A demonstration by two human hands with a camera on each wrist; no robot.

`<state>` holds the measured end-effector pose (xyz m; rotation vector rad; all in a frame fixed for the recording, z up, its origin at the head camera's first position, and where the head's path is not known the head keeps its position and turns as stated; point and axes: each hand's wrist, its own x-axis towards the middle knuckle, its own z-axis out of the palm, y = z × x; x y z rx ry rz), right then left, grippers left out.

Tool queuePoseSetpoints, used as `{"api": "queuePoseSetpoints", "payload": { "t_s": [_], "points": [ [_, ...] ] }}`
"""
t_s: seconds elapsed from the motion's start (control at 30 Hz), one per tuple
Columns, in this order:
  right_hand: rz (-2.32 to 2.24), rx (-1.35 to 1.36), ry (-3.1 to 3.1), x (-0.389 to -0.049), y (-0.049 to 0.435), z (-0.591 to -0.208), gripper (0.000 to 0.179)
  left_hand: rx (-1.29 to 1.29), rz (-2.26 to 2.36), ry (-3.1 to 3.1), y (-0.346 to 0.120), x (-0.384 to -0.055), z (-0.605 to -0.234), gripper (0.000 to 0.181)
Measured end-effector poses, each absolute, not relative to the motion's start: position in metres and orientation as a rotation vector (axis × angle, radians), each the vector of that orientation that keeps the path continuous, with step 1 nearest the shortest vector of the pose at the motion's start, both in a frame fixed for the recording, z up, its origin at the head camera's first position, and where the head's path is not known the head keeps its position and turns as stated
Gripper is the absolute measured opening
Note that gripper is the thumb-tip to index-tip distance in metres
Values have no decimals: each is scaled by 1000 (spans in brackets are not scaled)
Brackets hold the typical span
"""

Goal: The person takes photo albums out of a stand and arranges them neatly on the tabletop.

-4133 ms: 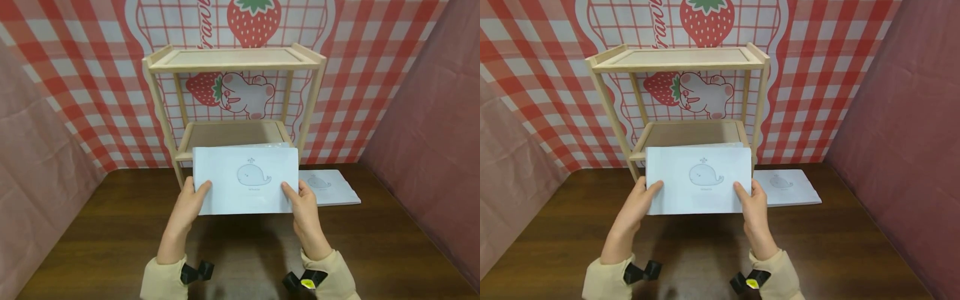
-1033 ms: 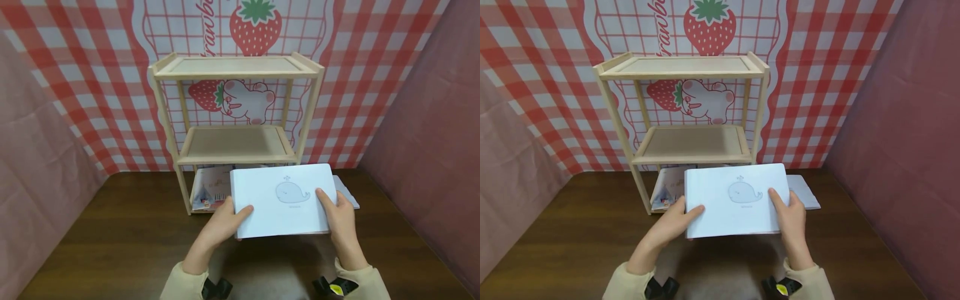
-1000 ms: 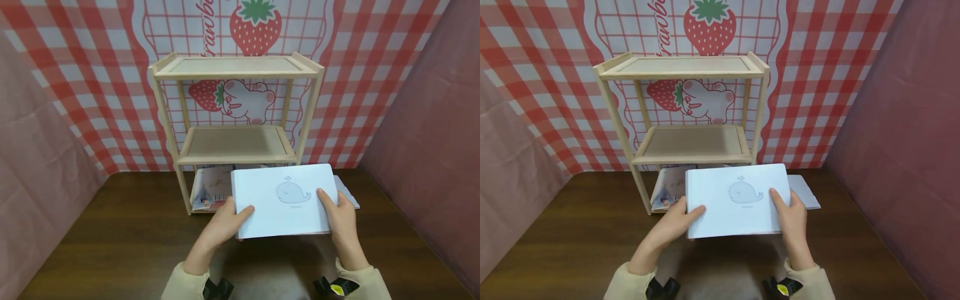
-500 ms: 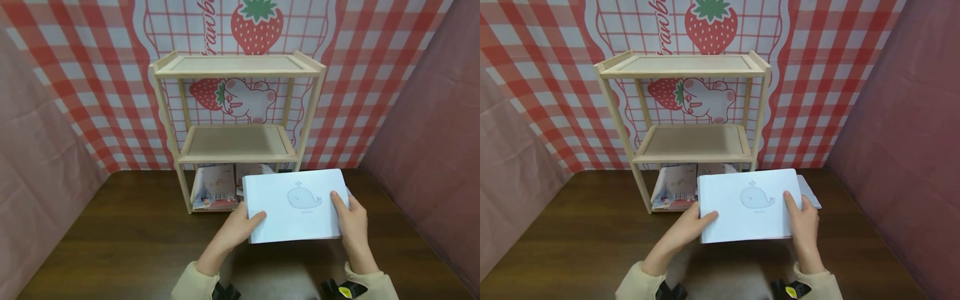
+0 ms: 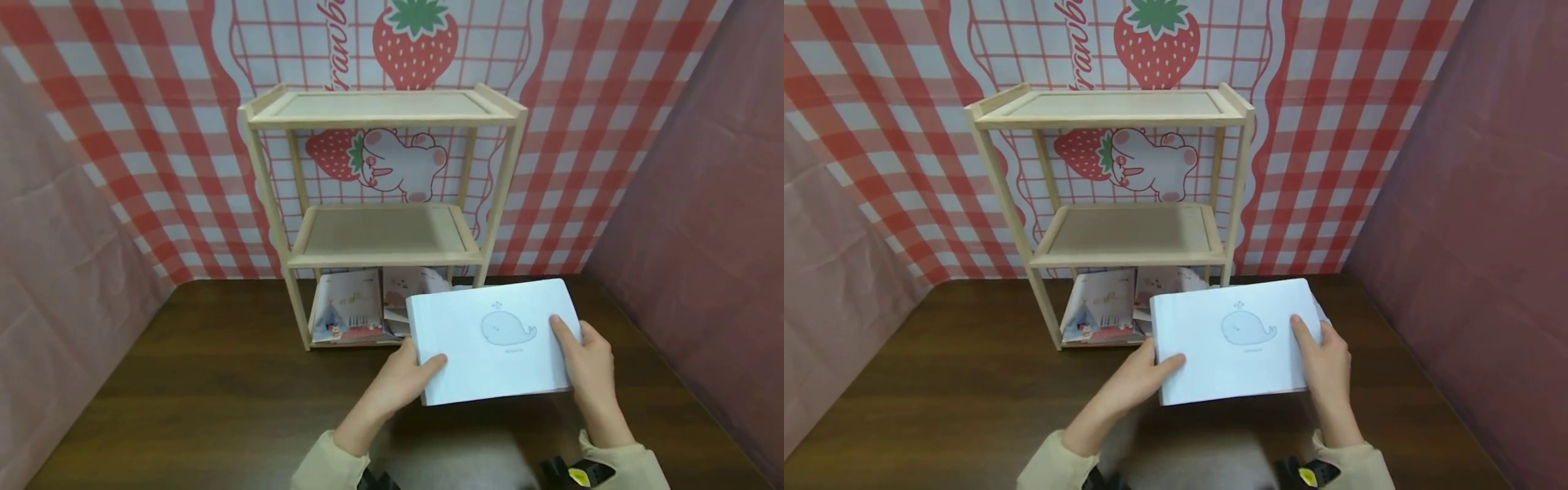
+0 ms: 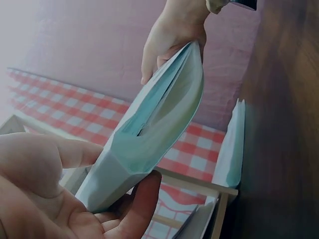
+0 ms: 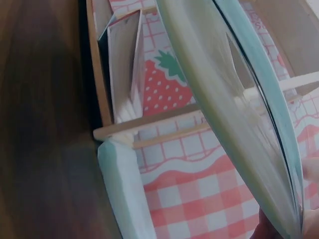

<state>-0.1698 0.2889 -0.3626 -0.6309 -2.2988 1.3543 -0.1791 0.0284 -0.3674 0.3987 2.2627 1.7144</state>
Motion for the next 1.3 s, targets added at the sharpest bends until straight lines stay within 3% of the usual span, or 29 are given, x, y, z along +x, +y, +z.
{"api": "queuePoseSetpoints", "payload": {
  "t_s": [0.67, 0.9, 1.3],
  "points": [
    [1187, -705, -2439, -157, 315, -376, 61, 493, 1744, 2102, 49, -177, -381, 43],
    [1326, -777, -2441, -155, 324, -387, 67, 444, 1777, 2085, 57, -174, -388, 49],
    [1357, -690, -2639, -148, 342, -398, 68, 414, 1799, 2010, 68, -173, -406, 26]
  ]
}}
